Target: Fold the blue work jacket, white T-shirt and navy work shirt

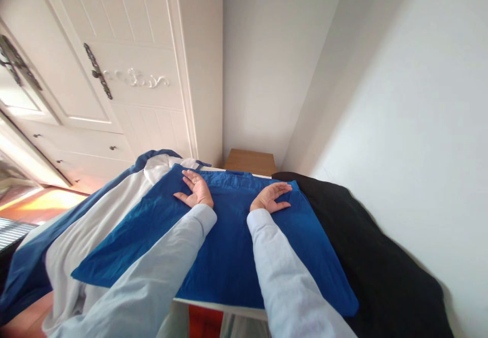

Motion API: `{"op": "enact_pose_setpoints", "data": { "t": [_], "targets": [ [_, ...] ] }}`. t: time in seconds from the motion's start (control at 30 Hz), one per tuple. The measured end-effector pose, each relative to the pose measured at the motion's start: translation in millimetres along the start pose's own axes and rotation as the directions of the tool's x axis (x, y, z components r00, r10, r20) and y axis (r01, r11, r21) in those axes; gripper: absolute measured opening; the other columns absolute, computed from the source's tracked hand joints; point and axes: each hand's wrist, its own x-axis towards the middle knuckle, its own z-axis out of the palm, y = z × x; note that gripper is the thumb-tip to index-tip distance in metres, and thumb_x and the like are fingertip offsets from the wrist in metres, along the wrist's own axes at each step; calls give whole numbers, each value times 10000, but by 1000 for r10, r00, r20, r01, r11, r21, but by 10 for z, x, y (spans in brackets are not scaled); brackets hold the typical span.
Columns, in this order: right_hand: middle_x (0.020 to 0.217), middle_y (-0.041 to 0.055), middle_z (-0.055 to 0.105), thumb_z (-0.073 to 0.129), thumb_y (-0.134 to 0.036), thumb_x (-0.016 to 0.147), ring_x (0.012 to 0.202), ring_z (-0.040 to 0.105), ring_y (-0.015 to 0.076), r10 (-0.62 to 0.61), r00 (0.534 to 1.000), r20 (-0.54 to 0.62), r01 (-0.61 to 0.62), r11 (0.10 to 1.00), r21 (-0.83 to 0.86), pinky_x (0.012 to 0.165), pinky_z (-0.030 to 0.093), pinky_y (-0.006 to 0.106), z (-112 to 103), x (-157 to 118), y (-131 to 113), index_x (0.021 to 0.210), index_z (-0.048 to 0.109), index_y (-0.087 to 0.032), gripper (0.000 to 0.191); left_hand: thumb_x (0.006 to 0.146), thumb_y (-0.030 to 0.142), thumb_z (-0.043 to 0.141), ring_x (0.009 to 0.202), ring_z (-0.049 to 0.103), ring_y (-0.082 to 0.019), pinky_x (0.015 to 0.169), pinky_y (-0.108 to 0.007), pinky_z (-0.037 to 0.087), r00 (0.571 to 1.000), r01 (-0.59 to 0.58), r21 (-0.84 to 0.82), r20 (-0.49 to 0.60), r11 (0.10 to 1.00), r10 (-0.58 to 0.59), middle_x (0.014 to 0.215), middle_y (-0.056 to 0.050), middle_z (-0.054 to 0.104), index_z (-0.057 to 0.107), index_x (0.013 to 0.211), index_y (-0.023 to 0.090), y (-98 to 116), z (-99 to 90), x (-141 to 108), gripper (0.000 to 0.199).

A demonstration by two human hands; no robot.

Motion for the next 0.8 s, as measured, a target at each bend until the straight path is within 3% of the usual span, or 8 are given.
{"op": "enact_pose_setpoints", "data": {
  "t": [0.17,0.33,0.43,0.57,0.7,0.8],
  "targets": [
    [1364,180,688,716,30,773,1334,607,312,52,999,15,-49,982,-182,1173,389,590,1,-9,-15,1241,727,-146,500,930,339,671,1561,191,-409,1044,-716,496,1000,19,-3,-2,1000,-19,1664,-251,305,334,1545,156,37,0,-9,725],
    [1317,169,716,683,-3,820,1318,610,342,16,999,-52,-15,1000,19,1111,435,643,4,-10,7,1118,770,-161,349,930,392,674,1553,224,-411,1045,-715,492,999,30,-14,-30,999,-31,1655,-271,311,306,1557,153,58,-22,-9,765],
    [1276,170,736,644,56,801,1313,616,333,54,994,-91,-44,993,111,1128,437,610,-1,-16,30,1087,778,-139,371,924,390,679,1557,209,-413,1058,-719,480,999,32,-28,-3,999,-32,1654,-270,315,308,1555,148,70,-28,-12,771],
    [1280,197,727,617,122,750,1337,592,345,-2,996,-93,21,980,196,1171,394,602,-8,-23,69,1080,780,-101,431,892,349,710,1559,195,-433,1049,-775,447,999,-1,3,50,1000,0,1619,-240,402,353,1537,187,35,-30,-4,756],
    [1320,184,709,643,118,731,1333,604,332,-12,998,-69,25,982,189,1191,365,604,-14,-32,100,1145,763,-122,494,873,336,711,1536,276,-449,1065,-773,427,993,-92,166,88,982,78,1523,-257,516,440,1478,152,-72,-61,69,688],
    [1303,160,722,659,64,764,1328,612,332,-10,997,-80,28,973,227,1165,398,623,-16,-34,105,1141,764,-160,451,885,346,668,1421,474,-475,1044,-807,402,959,-243,350,226,905,170,1295,-231,683,569,1350,139,-131,-138,143,519]
  ]
}}
